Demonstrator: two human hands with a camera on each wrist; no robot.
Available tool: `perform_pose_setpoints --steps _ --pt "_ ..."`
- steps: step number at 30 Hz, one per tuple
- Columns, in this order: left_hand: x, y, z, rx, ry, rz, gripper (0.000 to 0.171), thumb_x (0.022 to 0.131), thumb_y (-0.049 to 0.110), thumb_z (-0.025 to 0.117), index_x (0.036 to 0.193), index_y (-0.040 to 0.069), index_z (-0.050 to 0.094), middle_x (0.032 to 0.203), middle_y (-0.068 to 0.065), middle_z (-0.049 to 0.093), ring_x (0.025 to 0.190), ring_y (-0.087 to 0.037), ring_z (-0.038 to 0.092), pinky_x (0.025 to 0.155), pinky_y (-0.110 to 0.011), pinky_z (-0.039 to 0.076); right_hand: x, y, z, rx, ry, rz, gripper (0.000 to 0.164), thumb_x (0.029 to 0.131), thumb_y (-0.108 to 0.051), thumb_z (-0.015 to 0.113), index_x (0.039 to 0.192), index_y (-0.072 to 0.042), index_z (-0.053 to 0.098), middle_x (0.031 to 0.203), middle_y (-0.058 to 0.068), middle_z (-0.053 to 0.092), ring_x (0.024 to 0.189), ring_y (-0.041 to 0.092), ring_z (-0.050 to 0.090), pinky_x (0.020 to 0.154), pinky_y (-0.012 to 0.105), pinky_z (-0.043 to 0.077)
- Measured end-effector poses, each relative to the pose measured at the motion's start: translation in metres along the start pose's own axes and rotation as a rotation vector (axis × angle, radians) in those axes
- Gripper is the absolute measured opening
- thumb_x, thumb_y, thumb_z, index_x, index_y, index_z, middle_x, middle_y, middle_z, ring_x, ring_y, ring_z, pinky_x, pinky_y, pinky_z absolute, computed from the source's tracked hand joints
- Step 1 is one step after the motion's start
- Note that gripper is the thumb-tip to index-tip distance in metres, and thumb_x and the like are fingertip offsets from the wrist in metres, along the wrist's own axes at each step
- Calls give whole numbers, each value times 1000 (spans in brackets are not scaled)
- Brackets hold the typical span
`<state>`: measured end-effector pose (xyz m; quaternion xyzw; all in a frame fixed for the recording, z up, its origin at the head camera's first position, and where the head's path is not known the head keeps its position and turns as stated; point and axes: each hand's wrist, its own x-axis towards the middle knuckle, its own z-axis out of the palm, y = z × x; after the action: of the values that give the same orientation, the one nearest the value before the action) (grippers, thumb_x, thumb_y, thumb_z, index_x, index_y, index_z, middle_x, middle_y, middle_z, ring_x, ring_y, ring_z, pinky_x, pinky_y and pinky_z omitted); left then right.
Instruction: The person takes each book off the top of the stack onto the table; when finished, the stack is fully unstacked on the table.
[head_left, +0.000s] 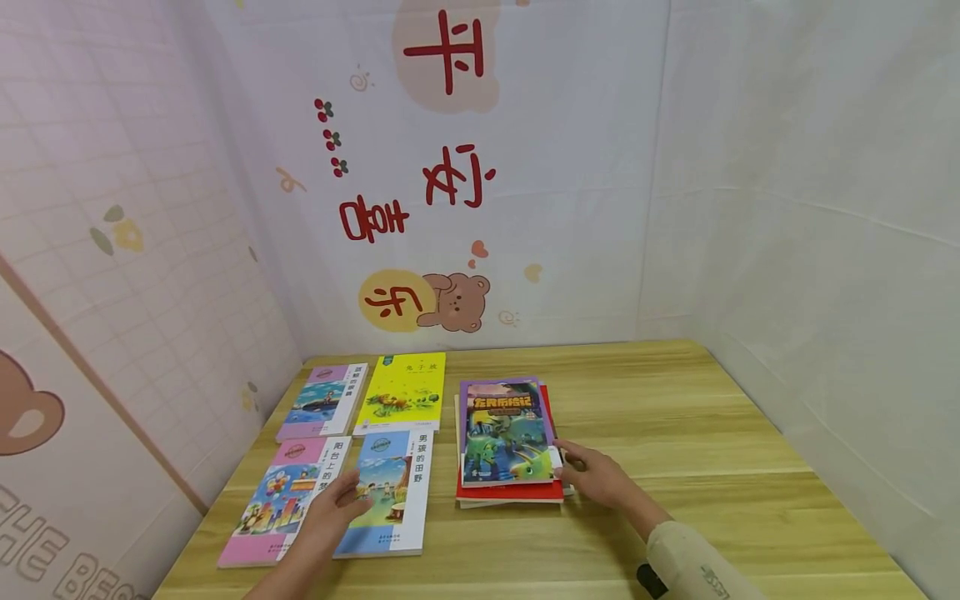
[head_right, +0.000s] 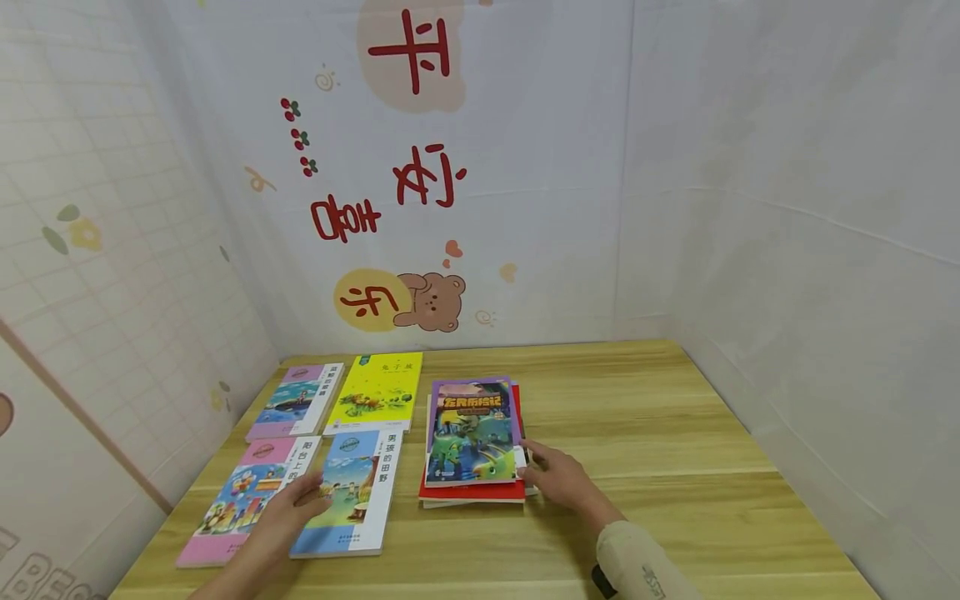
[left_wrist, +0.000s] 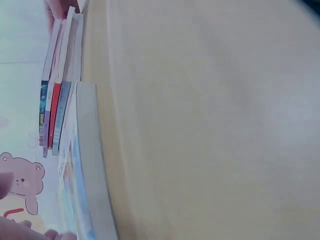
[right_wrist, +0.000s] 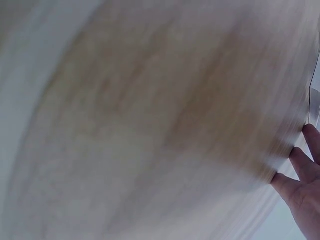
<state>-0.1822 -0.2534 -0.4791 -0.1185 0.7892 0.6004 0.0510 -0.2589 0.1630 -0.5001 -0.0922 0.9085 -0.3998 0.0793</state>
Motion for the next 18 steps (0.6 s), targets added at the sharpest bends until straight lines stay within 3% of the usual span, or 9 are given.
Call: perform_pose_setpoints --steps 9,18 --pt "31 25 30 -23 47 42 64 97 19 64 151 1 36 147 -25 41 133 -40 43 107 -54 38 1 0 3 60 27 -15 52 93 -28 70 141 -12 57 129 25 60 123 45 53 101 63 39" --pt "53 42 74 -56 -22 78 65 96 20 66 151 0 35 145 -28 41 125 -46 50 101 -54 44 10 -7 5 157 101 -24 45 96 -17 66 138 -4 57 133 28 56 123 45 54 98 57 45"
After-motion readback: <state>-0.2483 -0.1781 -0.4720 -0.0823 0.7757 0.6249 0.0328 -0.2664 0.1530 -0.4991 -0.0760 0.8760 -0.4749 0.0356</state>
